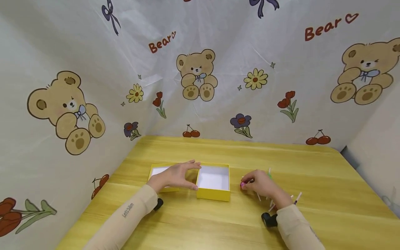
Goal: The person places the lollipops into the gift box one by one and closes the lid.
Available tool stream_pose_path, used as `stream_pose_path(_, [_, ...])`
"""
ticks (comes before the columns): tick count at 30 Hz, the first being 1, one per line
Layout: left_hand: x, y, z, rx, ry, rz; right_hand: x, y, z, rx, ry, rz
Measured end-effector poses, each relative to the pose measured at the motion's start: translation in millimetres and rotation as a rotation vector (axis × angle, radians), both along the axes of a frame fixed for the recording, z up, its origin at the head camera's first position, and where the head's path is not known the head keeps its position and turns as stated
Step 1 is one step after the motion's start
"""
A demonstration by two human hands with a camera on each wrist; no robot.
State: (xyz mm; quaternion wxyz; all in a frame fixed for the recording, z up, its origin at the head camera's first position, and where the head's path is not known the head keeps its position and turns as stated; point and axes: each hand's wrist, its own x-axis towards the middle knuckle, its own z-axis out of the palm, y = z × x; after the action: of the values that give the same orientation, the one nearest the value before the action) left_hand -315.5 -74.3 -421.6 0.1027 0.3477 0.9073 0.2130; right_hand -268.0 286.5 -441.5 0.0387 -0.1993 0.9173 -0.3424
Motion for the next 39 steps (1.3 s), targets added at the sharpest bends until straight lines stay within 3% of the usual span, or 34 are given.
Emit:
stream_pose_path(4, [-1.3, 0.6, 6.5, 0.011, -0.012, 0.005, -2.5, -1.1, 7.8, -0.021, 0.014, -0.027])
stream_pose_path(8, [-0.3, 0.9, 6.2, 0.002, -0.030, 0.004, -1.9, -2.6, 12.1, -0.023, 0.006, -0.054])
stream_pose_path(15, [2.2, -3.2, 4.2, 0.015, -0.031, 0.024, -3.9, -7.4, 14.5, -0.019, 0.066, -0.121])
stream_pose_path(20, [3.5, -2.1, 4.9, 0.026, -0.040, 0.021, -2.7, -6.5, 17.4, -0.068, 0.027, -0.161])
stream_pose_path(30, [1.9, 2.0, 3.4, 0.013, -0.014, 0.017, -0.3, -15.0, 32.4, -0.134, 0.059, -0.180])
stream_pose_path(39, [1.6, -0.4, -1.2, 0.039, -0.032, 0.018, 3.2, -25.9, 39.2, -0.184, 0.084, -0.183])
